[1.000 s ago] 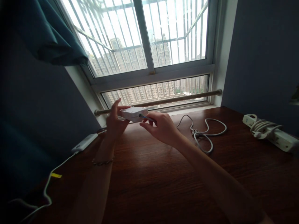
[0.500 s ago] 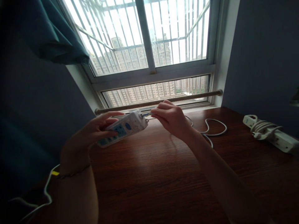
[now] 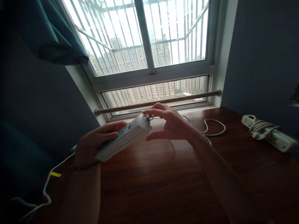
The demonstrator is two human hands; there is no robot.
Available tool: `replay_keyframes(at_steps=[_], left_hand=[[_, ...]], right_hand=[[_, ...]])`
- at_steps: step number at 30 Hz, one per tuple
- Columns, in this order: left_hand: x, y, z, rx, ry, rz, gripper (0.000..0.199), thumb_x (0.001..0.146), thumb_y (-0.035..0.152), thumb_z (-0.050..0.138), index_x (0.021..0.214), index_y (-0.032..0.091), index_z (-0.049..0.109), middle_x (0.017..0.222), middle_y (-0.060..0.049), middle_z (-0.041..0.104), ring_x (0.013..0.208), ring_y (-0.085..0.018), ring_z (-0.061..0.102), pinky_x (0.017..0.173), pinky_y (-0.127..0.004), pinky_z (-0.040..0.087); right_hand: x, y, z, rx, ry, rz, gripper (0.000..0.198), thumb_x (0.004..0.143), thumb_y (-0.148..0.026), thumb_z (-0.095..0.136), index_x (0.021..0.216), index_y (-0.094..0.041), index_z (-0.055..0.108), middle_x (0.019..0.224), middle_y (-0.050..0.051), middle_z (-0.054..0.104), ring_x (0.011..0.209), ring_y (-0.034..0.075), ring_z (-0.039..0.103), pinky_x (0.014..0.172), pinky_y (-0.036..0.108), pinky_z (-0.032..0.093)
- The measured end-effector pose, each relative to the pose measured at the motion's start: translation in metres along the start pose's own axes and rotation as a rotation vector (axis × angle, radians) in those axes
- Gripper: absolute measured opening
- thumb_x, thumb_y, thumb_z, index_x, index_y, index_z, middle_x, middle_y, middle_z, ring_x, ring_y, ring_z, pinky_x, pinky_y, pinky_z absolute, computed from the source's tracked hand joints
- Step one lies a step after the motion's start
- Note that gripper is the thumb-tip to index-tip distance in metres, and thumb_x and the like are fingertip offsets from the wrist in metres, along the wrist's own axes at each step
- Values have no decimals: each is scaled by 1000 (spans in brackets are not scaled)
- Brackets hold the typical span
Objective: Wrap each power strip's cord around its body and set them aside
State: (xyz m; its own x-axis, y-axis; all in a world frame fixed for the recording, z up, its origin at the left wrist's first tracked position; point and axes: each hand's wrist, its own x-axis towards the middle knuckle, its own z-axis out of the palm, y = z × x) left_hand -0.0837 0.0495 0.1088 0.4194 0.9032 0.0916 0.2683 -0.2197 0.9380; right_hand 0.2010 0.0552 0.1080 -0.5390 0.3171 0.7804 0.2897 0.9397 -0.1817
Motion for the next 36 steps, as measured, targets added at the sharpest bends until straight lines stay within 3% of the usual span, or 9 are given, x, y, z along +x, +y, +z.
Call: replay_keyframes(at_steps=[3,8,14,19,22,25,28,31,36], left_hand=[[3,-2,-1,-24,-71,12,39,67,34,72,104,22,68,93,-4,70,73,-14,62,60,-20,49],[11,-8,-1,-59,-225,-15,35,68,32,72,100,20,69,91,-5,70,76,-16,63,65,-23,49],[31,-7,7,-2,-309,96,39,83,40,56,115,18,60,107,-10,67,91,-22,64,80,-33,50],[34,10,31,209,26,262,47,84,48,51,115,13,55,115,-16,62,105,-25,60,91,-43,46],[26,16,69,630,362,360,62,73,49,65,121,12,50,126,-18,54,117,-31,51,98,-49,40],[24,10,117,968,528,355,92,62,33,78,134,0,31,139,-29,37,130,-37,34,104,-51,34],[34,-2,143,1211,810,303,84,71,23,69,137,-3,23,142,-29,31,133,-39,28,107,-57,23],[47,-13,131,1271,974,387,61,81,22,54,135,4,31,132,-23,46,123,-34,41,102,-52,31],[54,-12,72,1158,907,351,65,72,24,62,133,25,40,106,-8,59,88,-26,59,75,-36,47]], right_hand=[[0,-3,2,44,-43,50,74,57,-45,79,123,-24,54,109,7,57,94,19,55,77,29,47],[0,-7,8,55,-90,179,59,58,-43,78,112,-24,63,83,0,64,58,8,47,51,21,36],[3,-12,22,13,194,466,38,61,-53,72,70,-17,70,53,-3,53,47,7,36,45,22,28],[5,-7,42,-212,401,767,60,58,-68,64,38,-17,41,38,-4,32,40,7,26,40,24,16],[4,-4,50,-222,454,820,62,57,-73,61,40,-18,41,38,-4,34,38,7,27,40,24,15],[4,-5,54,-164,476,851,61,58,-74,60,42,-17,44,40,-4,36,40,7,31,40,23,17],[2,-5,56,-52,456,885,61,60,-72,59,44,-16,45,41,-4,36,41,6,32,40,22,19],[2,-3,55,86,367,857,54,66,-65,61,48,-14,52,41,-4,42,41,6,36,40,21,22],[6,0,45,523,130,654,29,66,-39,72,77,-13,66,58,-2,57,50,8,50,48,20,39]])
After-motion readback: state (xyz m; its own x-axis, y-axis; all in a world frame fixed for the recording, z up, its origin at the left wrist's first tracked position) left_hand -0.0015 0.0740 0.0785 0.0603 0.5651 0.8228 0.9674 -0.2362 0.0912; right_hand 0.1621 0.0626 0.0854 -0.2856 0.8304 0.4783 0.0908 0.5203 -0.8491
